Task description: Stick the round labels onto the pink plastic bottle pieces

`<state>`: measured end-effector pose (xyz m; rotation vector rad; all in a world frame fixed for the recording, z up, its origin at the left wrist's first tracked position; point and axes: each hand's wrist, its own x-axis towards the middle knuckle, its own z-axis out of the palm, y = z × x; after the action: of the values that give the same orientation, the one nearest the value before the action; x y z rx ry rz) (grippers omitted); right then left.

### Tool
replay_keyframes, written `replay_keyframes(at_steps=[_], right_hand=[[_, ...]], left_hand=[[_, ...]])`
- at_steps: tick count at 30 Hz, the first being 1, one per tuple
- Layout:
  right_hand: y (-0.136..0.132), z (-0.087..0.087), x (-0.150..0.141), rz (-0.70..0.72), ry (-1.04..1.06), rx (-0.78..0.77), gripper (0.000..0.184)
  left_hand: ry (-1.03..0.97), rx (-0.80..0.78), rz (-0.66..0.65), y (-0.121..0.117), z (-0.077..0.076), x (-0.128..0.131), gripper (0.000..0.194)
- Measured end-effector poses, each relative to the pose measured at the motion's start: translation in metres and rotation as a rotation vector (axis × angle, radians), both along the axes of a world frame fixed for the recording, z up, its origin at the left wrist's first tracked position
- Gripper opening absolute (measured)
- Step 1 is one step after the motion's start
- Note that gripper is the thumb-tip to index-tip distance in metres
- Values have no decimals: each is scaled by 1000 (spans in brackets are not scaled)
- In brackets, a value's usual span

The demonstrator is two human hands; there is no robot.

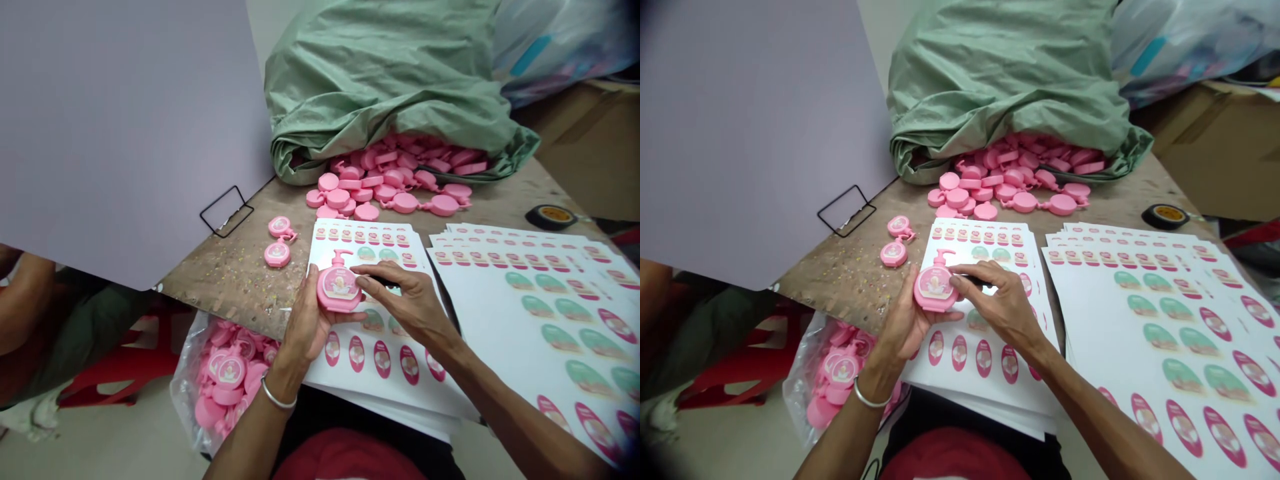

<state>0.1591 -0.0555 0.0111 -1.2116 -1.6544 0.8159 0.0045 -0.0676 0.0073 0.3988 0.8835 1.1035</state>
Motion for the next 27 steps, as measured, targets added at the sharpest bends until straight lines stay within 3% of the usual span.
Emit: replay_keyframes(at_steps=[27], right_hand=[[0, 3, -2, 3, 14, -23, 23]], left_hand=[[13, 26, -7, 1, 4, -1, 47]])
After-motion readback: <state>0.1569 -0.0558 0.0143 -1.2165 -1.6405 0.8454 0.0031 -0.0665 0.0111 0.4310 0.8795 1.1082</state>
